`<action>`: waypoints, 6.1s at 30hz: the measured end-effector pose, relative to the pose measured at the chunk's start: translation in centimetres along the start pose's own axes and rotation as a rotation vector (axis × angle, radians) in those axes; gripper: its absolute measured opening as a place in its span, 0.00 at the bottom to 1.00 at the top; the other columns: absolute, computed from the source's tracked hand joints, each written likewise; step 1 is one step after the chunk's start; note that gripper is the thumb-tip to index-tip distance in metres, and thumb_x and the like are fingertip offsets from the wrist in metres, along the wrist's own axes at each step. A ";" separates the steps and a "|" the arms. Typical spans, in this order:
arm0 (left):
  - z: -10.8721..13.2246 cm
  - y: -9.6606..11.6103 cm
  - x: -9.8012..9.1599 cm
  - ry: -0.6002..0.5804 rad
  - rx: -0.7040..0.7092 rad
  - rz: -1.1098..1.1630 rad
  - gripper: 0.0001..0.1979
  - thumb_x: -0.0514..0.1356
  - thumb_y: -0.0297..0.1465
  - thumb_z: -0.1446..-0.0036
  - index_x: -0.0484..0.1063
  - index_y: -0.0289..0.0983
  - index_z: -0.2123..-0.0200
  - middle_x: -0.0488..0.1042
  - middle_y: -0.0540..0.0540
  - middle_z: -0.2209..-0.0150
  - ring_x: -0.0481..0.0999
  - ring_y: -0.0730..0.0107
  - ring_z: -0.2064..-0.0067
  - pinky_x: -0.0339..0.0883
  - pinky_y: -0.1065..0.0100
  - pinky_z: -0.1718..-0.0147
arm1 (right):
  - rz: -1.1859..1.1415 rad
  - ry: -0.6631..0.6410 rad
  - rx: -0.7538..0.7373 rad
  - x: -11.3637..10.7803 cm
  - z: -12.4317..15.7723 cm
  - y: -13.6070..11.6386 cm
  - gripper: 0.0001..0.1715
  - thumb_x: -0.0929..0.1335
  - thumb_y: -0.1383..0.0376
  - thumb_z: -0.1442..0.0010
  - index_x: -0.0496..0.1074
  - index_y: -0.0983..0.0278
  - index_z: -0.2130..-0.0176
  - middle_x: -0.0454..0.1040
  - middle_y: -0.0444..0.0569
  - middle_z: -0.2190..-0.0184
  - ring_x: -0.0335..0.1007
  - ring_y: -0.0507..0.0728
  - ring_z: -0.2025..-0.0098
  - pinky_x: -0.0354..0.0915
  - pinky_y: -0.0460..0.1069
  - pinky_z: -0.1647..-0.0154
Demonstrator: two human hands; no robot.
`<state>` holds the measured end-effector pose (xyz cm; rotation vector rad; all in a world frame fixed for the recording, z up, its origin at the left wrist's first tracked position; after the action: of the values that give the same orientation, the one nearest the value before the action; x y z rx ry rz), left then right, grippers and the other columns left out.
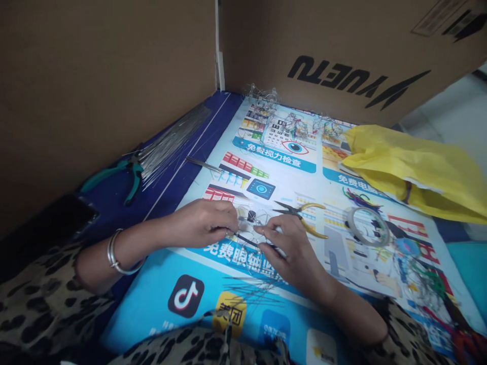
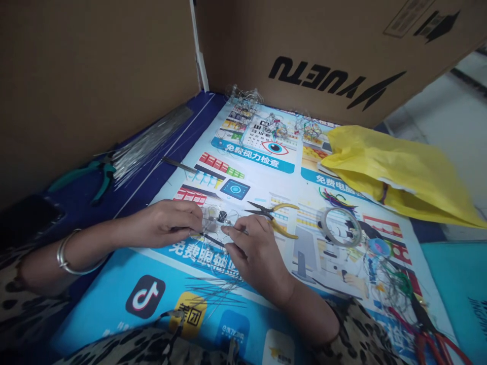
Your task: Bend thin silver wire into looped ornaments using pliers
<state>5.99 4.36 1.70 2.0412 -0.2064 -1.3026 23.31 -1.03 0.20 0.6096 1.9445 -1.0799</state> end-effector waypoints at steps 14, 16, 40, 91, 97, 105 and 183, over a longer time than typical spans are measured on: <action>0.1 -0.5 -0.4 -0.077 -0.036 0.006 0.10 0.53 0.20 0.47 0.72 0.35 0.65 0.73 0.46 0.64 0.73 0.72 0.62 0.65 0.73 0.62 | -0.008 -0.002 0.010 -0.2 -0.2 -0.2 0.16 0.66 0.69 0.44 0.72 0.61 0.55 0.68 0.51 0.64 0.61 0.58 0.59 0.60 0.55 0.59; 0.1 -0.6 -0.4 -0.109 -0.032 -0.003 0.10 0.53 0.20 0.47 0.72 0.35 0.66 0.73 0.46 0.65 0.72 0.72 0.62 0.65 0.74 0.63 | -0.008 0.000 0.015 -0.3 -0.2 -0.2 0.17 0.65 0.69 0.44 0.72 0.60 0.54 0.68 0.50 0.64 0.61 0.58 0.59 0.60 0.55 0.59; 0.4 -0.5 -0.9 -0.332 -0.039 -0.063 0.06 0.56 0.26 0.41 0.73 0.37 0.66 0.72 0.48 0.64 0.72 0.72 0.62 0.61 0.75 0.65 | -0.013 0.003 0.004 -0.3 -0.2 -0.3 0.14 0.66 0.70 0.45 0.72 0.64 0.57 0.67 0.51 0.64 0.60 0.58 0.59 0.59 0.54 0.59; -0.2 0.0 -0.2 0.009 -0.089 -0.008 0.06 0.56 0.25 0.43 0.73 0.34 0.66 0.74 0.46 0.67 0.73 0.72 0.65 0.65 0.73 0.65 | -0.014 -0.027 0.039 -0.2 -0.2 -0.2 0.15 0.66 0.68 0.44 0.73 0.62 0.56 0.69 0.51 0.63 0.61 0.58 0.59 0.60 0.55 0.59; -0.6 0.1 0.6 0.031 -0.097 -0.029 0.07 0.56 0.27 0.42 0.74 0.36 0.62 0.73 0.46 0.67 0.72 0.72 0.64 0.65 0.73 0.65 | -0.011 -0.011 0.024 -0.2 -0.2 -0.1 0.15 0.65 0.68 0.44 0.73 0.61 0.55 0.68 0.51 0.63 0.61 0.58 0.59 0.61 0.56 0.59; -1.2 0.1 1.7 -0.013 -0.157 -0.070 0.08 0.56 0.27 0.43 0.75 0.37 0.63 0.72 0.47 0.68 0.71 0.71 0.65 0.64 0.72 0.67 | 0.003 -0.017 0.014 -0.1 -0.2 -0.1 0.15 0.65 0.68 0.43 0.73 0.61 0.56 0.68 0.51 0.63 0.61 0.58 0.59 0.61 0.55 0.59; -0.2 1.1 2.4 0.093 0.065 -0.386 0.09 0.52 0.27 0.40 0.71 0.37 0.61 0.77 0.48 0.66 0.77 0.70 0.66 0.72 0.70 0.69 | -0.002 -0.030 0.027 0.1 -0.1 -0.1 0.12 0.65 0.67 0.44 0.73 0.62 0.58 0.68 0.51 0.62 0.60 0.58 0.57 0.59 0.55 0.56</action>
<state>7.59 2.50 0.68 2.2677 0.2010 -1.4361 23.13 -0.99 0.17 0.6028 1.9080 -1.1120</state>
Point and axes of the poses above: each hand's wrist, its own z-axis away from the middle knuckle, its own x-axis out of the palm, y = z × x, the point moved 5 cm from there along -z, towards the middle knuckle
